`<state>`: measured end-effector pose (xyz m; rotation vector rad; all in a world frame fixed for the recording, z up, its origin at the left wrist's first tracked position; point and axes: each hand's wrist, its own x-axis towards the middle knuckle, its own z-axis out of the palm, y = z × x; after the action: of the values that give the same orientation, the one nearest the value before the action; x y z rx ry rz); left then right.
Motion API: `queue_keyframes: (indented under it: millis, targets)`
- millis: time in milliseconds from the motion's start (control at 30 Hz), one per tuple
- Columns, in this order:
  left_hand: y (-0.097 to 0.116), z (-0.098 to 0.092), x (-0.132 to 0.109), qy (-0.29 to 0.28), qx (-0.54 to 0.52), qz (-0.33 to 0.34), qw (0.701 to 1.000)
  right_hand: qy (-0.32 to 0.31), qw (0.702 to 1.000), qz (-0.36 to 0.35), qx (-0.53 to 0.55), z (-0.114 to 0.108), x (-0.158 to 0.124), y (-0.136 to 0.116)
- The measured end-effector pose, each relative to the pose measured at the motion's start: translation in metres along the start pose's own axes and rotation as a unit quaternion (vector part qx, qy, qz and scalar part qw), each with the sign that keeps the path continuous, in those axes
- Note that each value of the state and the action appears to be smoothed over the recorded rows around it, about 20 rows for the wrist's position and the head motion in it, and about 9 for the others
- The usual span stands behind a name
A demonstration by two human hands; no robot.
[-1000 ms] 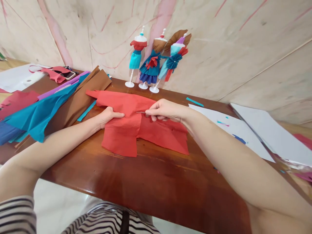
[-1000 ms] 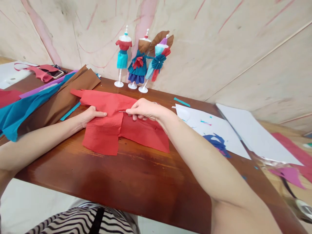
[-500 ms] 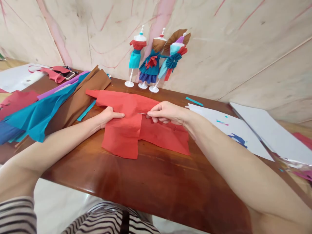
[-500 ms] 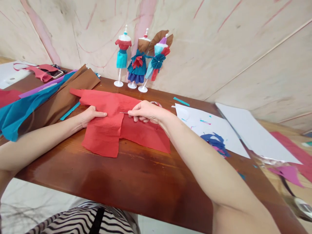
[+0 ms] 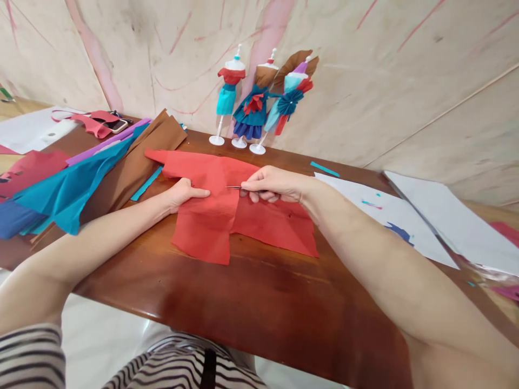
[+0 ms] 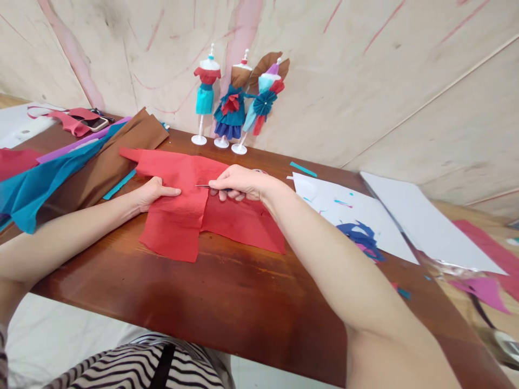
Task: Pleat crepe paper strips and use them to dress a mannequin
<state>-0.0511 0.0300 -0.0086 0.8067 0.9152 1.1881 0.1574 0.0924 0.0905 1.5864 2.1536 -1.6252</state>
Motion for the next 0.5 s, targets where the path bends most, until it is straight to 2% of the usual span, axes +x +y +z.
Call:
queue_keyframes:
  millis: [267,500]
  targets:
    - [-0.0008,-0.0022,0.0017,0.006,0.014,-0.012,1.000,-0.023,1.000,0.006,0.021,0.0029,0.0012,-0.0015]
    - [0.0015,0.0007,-0.0002,0.006,0.006,-0.031,0.999,-0.012,0.999,-0.009,0.047,0.0062,0.0001,0.0009]
